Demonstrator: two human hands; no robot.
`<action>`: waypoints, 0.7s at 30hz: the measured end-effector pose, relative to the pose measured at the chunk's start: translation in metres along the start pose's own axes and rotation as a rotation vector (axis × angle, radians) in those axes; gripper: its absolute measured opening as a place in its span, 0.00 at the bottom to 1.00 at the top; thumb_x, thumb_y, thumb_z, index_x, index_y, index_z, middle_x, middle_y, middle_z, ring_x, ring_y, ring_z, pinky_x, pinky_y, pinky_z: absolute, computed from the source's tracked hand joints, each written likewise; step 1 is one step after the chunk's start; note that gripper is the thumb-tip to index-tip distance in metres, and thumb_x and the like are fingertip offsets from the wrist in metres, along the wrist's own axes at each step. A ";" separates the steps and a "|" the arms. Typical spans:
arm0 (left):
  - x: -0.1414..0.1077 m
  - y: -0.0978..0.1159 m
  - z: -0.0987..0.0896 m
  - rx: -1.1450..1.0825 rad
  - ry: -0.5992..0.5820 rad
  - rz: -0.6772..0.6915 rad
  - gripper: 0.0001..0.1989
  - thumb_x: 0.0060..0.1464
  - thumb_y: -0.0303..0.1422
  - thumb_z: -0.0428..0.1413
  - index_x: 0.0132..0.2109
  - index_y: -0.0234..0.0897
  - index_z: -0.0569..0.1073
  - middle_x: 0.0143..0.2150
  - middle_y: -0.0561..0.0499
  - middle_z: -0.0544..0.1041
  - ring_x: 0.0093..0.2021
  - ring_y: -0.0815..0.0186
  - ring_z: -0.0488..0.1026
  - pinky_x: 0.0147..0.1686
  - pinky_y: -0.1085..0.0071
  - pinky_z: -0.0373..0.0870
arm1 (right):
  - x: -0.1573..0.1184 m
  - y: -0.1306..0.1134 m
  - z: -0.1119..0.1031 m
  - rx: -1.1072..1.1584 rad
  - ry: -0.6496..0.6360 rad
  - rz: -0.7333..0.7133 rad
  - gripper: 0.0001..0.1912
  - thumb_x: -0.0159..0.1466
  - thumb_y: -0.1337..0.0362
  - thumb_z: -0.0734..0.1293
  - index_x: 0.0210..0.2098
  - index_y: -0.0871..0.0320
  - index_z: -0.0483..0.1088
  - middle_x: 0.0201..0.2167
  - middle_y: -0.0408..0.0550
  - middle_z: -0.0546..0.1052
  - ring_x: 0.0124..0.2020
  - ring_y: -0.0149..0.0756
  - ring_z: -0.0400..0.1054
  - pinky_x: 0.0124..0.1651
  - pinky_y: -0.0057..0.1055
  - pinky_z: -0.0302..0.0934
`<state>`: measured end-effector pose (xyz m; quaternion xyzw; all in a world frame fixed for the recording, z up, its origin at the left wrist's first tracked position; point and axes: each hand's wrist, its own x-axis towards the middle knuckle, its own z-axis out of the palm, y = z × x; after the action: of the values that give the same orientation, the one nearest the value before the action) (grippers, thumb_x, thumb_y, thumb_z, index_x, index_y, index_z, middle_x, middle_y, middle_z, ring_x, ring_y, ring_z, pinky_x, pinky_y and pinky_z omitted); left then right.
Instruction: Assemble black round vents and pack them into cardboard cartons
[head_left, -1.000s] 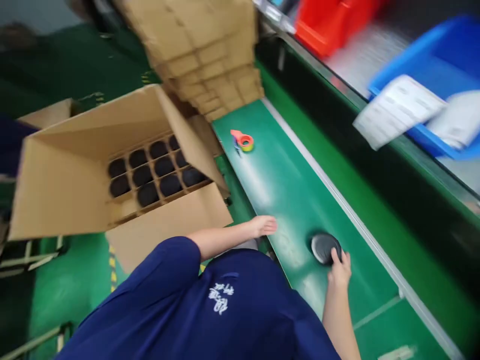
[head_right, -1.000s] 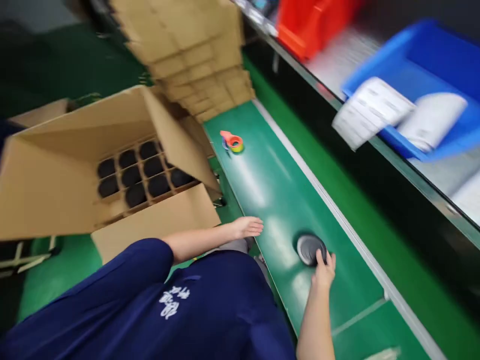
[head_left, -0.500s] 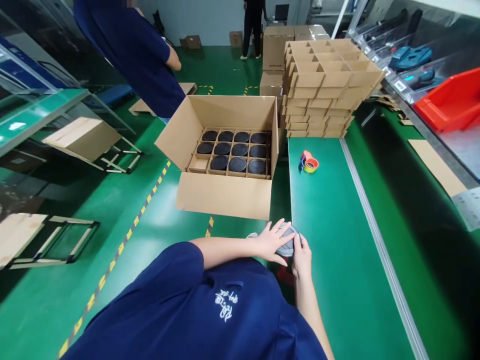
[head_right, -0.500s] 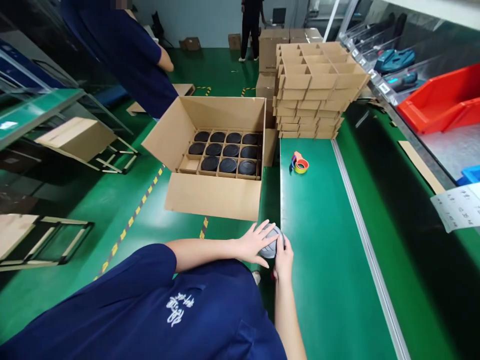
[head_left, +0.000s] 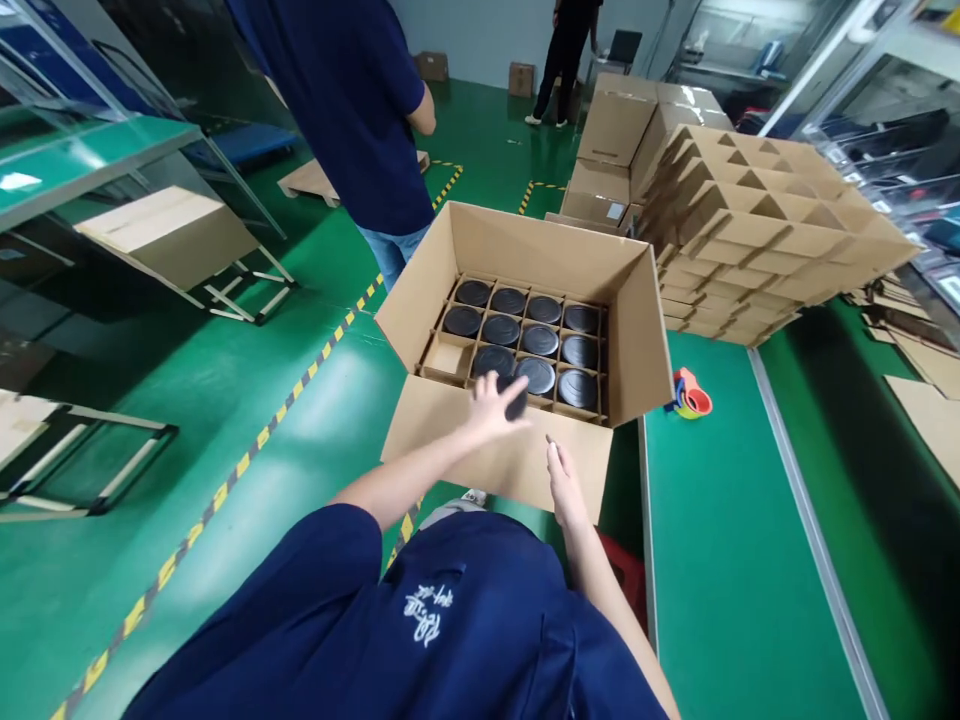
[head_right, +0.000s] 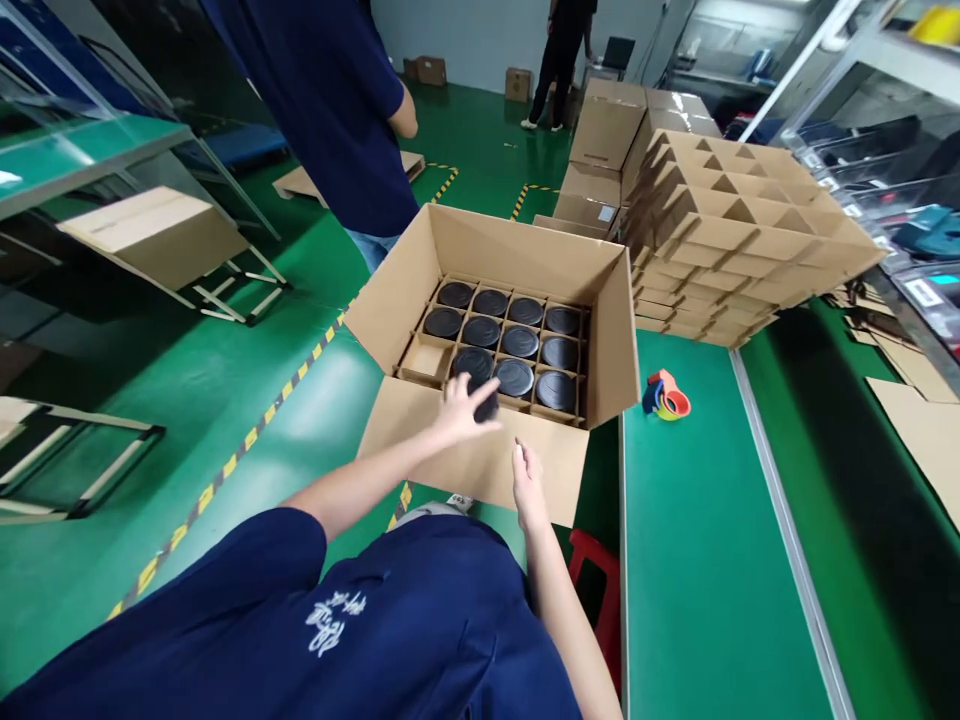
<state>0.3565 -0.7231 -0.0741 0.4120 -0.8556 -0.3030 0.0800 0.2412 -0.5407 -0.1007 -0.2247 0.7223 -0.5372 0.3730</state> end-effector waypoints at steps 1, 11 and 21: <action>0.024 -0.028 -0.019 0.014 0.074 -0.073 0.49 0.49 0.52 0.67 0.74 0.53 0.58 0.76 0.35 0.44 0.72 0.25 0.41 0.66 0.34 0.44 | 0.008 -0.006 0.016 0.031 -0.045 0.027 0.38 0.62 0.33 0.64 0.56 0.57 0.76 0.60 0.59 0.76 0.60 0.48 0.70 0.61 0.44 0.67; 0.133 -0.184 -0.046 0.158 -0.053 -0.160 0.51 0.47 0.54 0.68 0.74 0.46 0.60 0.78 0.31 0.41 0.74 0.26 0.38 0.67 0.34 0.34 | 0.066 -0.012 0.072 -0.142 -0.134 0.177 0.40 0.62 0.31 0.61 0.48 0.61 0.78 0.47 0.61 0.81 0.49 0.48 0.76 0.53 0.45 0.71; 0.129 -0.209 -0.031 0.038 0.002 0.008 0.32 0.65 0.44 0.53 0.71 0.39 0.65 0.79 0.40 0.44 0.78 0.49 0.33 0.72 0.47 0.24 | 0.215 -0.027 0.173 -1.102 -0.294 -0.253 0.35 0.75 0.52 0.56 0.75 0.63 0.50 0.77 0.62 0.46 0.78 0.50 0.36 0.76 0.55 0.34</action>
<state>0.4223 -0.9337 -0.1858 0.4102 -0.8628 -0.2860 0.0740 0.2408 -0.8110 -0.1642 -0.5423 0.8034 -0.0856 0.2303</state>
